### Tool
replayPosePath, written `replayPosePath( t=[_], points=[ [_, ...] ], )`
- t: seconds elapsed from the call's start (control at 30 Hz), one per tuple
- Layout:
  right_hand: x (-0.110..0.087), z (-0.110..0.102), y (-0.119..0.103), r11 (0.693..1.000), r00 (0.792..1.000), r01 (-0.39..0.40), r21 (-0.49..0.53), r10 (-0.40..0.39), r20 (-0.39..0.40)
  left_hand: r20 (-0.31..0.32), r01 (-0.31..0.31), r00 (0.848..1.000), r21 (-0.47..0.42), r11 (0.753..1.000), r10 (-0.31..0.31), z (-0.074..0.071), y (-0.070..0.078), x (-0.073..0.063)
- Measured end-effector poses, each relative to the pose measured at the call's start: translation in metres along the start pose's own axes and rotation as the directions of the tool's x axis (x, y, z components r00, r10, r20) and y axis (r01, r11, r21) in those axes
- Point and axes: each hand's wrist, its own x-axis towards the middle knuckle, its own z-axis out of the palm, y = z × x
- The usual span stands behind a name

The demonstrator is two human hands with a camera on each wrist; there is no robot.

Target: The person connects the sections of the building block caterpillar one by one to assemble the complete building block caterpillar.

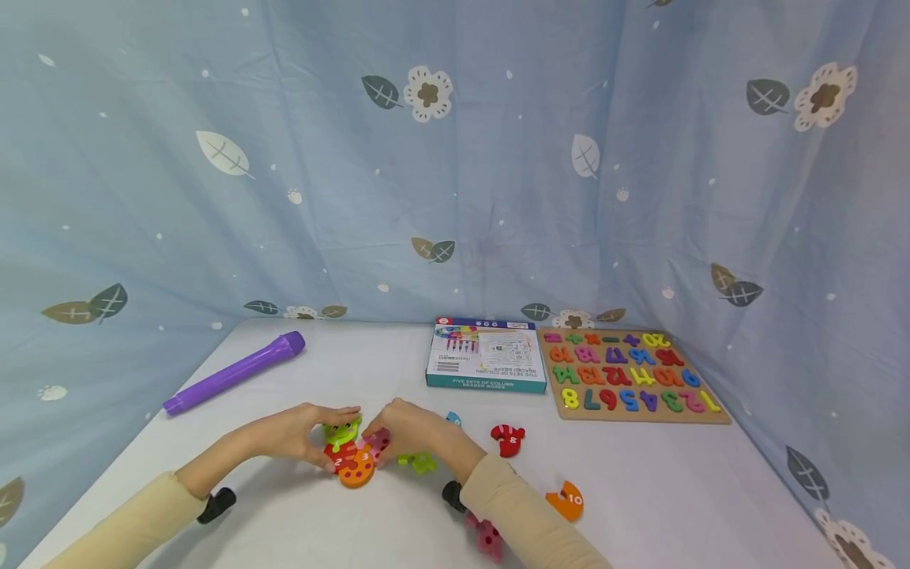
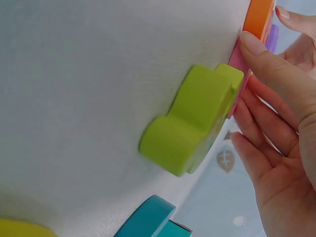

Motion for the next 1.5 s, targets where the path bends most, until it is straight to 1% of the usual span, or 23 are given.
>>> replayPosePath(
  t=[0.13,0.27,0.47,0.6,0.7,0.8,0.97,1.13,1.3,1.5],
  points=[
    [0.000,0.001,0.000,1.000,1.000,-0.001,-0.001,0.001,-0.012,0.003,0.015,1.000,-0.014,1.000,-0.014,0.000,0.001,0.001],
    [-0.001,0.002,0.002,1.000,1.000,0.017,0.006,-0.017,-0.023,0.005,0.037,0.999,-0.014,0.999,-0.037,0.000,0.002,0.002],
    [-0.008,-0.002,0.002,0.998,0.997,0.054,0.023,-0.053,-0.053,0.007,0.037,0.999,-0.020,0.999,-0.037,0.001,0.004,0.002],
    [-0.014,-0.006,0.003,0.998,0.998,0.022,0.052,-0.018,-0.068,0.003,0.049,0.999,-0.020,0.999,-0.049,0.001,0.004,0.002],
    [-0.018,-0.008,0.004,0.997,0.998,-0.013,0.075,0.017,-0.057,0.002,0.060,0.998,-0.017,0.998,-0.060,0.001,0.003,0.002],
    [-0.023,-0.009,0.006,0.997,0.999,-0.021,0.081,0.025,-0.049,0.003,0.068,0.998,-0.020,0.997,-0.068,0.001,0.003,0.003],
    [-0.035,-0.012,0.010,0.994,0.998,-0.018,0.106,0.025,-0.062,0.007,0.085,0.996,-0.035,0.996,-0.084,0.002,0.002,0.004],
    [-0.047,-0.015,0.014,0.989,0.995,-0.065,0.134,0.073,-0.061,0.008,0.086,0.996,-0.030,0.996,-0.085,0.002,0.003,0.005],
    [-0.057,-0.018,0.019,0.989,0.996,-0.070,0.132,0.077,-0.052,0.007,0.091,0.996,-0.030,0.995,-0.091,0.002,0.004,0.005],
    [-0.063,-0.020,0.025,0.991,0.997,-0.069,0.114,0.073,-0.036,0.005,0.095,0.995,-0.026,0.995,-0.095,0.002,0.003,0.004]
  ],
)
